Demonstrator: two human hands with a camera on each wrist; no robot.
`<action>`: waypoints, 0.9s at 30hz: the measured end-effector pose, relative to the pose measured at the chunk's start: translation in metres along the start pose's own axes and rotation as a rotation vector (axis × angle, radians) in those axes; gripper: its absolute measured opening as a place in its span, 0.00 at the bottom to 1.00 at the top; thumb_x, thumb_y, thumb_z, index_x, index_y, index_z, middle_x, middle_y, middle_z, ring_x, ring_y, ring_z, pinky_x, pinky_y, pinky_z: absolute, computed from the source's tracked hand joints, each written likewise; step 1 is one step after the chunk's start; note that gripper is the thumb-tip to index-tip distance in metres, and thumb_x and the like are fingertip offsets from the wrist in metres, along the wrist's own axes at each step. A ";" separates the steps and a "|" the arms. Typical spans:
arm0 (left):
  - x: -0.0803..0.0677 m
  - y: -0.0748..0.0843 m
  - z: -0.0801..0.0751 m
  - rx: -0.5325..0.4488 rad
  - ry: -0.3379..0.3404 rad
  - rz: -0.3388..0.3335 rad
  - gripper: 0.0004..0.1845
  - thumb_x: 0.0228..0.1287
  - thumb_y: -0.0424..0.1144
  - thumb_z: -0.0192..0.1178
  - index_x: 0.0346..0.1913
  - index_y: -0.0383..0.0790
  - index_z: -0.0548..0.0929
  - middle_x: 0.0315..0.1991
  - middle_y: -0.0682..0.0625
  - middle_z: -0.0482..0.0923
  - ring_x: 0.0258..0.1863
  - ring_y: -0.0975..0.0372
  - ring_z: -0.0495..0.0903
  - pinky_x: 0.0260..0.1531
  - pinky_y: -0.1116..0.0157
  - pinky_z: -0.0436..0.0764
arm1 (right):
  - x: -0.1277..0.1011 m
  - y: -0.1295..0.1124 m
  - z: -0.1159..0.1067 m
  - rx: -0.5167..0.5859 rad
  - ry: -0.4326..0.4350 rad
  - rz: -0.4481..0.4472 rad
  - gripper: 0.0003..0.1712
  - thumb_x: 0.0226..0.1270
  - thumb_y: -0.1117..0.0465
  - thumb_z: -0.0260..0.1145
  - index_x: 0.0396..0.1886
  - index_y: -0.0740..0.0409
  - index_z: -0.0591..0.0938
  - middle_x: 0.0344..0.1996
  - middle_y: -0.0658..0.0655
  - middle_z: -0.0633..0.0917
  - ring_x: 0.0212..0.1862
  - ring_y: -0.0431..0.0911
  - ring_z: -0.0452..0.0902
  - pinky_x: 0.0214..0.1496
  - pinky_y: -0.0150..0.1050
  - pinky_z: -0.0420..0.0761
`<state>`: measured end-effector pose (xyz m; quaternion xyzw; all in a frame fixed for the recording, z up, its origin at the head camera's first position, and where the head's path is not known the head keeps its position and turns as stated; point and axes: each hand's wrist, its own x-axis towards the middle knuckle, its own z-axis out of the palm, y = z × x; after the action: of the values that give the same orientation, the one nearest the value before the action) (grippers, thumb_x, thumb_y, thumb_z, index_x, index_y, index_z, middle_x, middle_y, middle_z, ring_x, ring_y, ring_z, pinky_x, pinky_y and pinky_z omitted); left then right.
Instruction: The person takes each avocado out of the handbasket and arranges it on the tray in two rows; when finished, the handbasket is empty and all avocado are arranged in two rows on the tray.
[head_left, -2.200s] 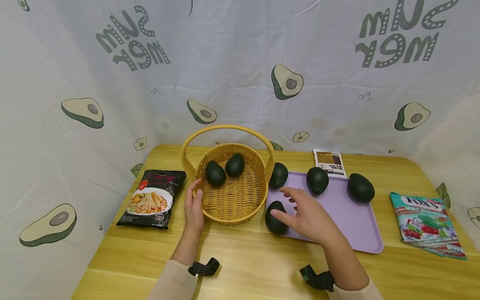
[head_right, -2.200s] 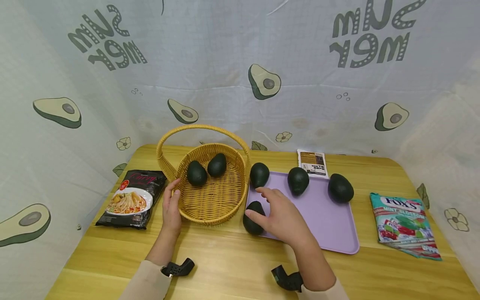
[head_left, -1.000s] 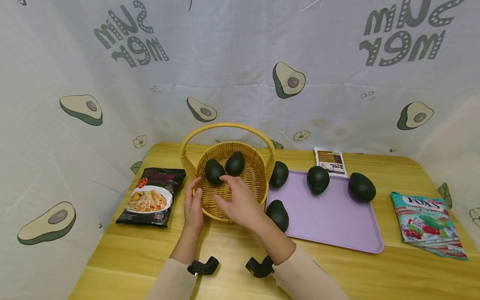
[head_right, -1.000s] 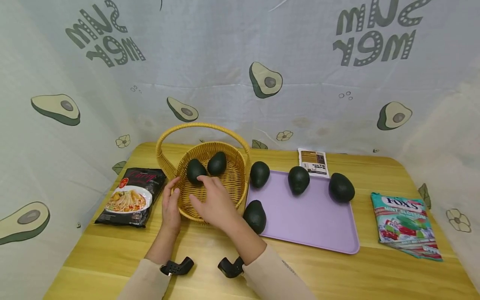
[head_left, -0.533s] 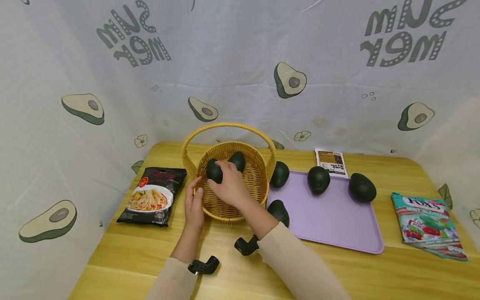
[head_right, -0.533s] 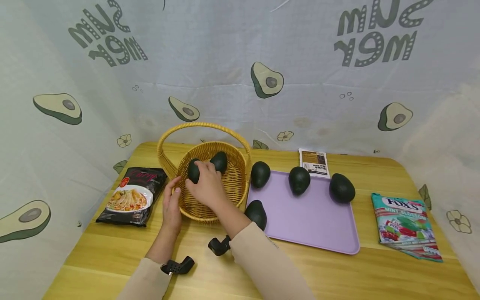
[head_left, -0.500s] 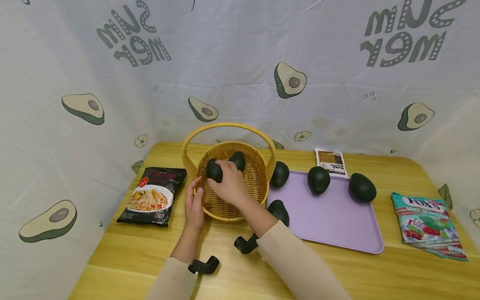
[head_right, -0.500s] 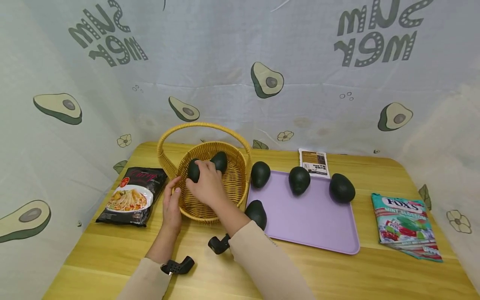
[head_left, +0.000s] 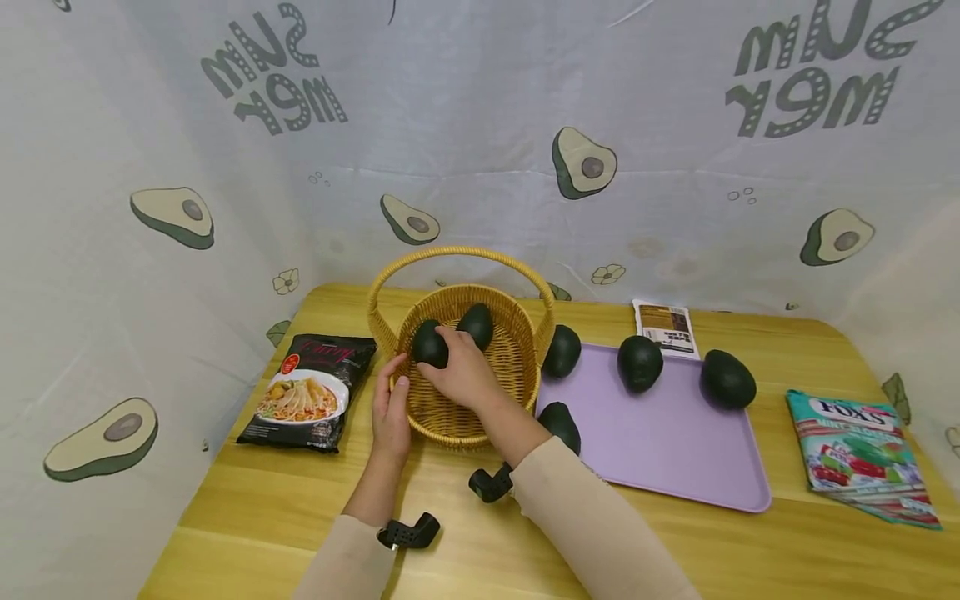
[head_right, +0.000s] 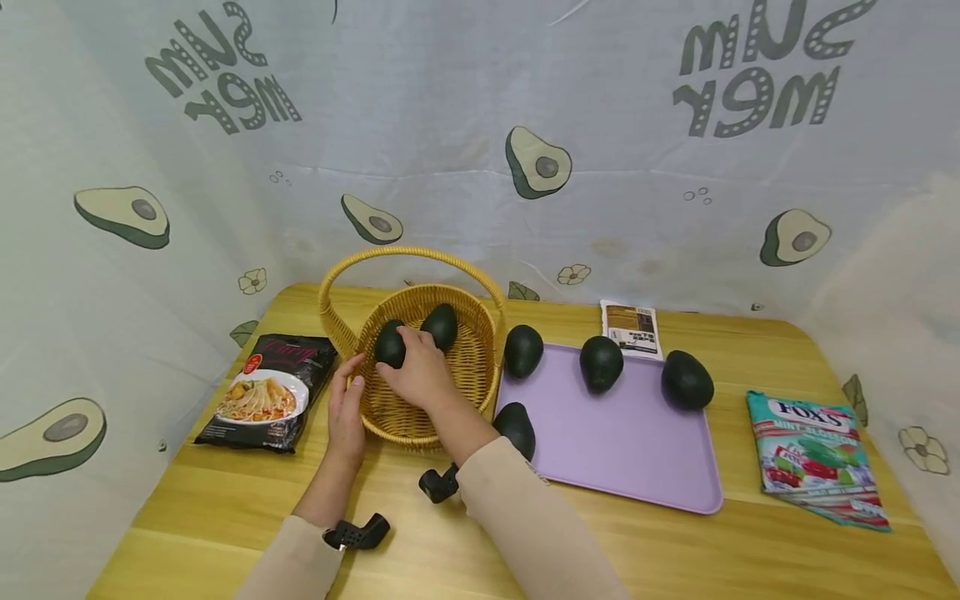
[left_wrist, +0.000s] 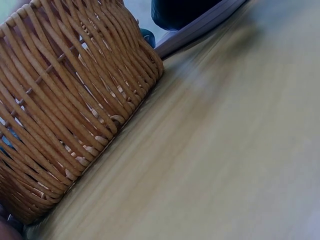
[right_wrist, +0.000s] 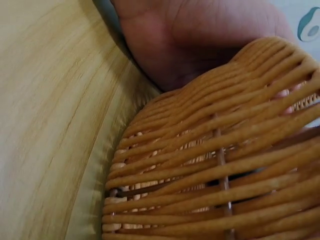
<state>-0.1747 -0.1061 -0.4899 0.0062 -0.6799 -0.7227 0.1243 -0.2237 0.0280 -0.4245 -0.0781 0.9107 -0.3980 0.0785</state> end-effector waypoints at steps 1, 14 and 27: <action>0.000 0.000 0.000 0.000 0.001 -0.001 0.22 0.80 0.37 0.42 0.71 0.34 0.69 0.74 0.40 0.65 0.77 0.53 0.58 0.72 0.58 0.58 | 0.000 0.001 0.000 0.008 -0.009 0.006 0.42 0.70 0.46 0.67 0.79 0.51 0.65 0.75 0.66 0.67 0.72 0.63 0.69 0.71 0.60 0.71; -0.001 -0.001 0.000 0.005 0.006 0.001 0.23 0.79 0.36 0.42 0.71 0.34 0.69 0.75 0.41 0.65 0.77 0.53 0.58 0.72 0.60 0.58 | 0.002 0.002 0.002 0.005 -0.052 -0.043 0.35 0.67 0.49 0.73 0.70 0.51 0.74 0.69 0.64 0.72 0.65 0.60 0.76 0.66 0.57 0.76; 0.000 -0.001 0.000 0.008 -0.001 0.009 0.23 0.79 0.36 0.42 0.71 0.32 0.68 0.75 0.40 0.64 0.78 0.52 0.56 0.75 0.49 0.53 | 0.002 0.002 0.002 -0.012 -0.087 -0.042 0.37 0.69 0.48 0.70 0.75 0.50 0.69 0.70 0.63 0.75 0.69 0.58 0.73 0.68 0.56 0.75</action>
<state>-0.1745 -0.1063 -0.4914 0.0033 -0.6827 -0.7195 0.1274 -0.2252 0.0277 -0.4269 -0.1148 0.9069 -0.3904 0.1090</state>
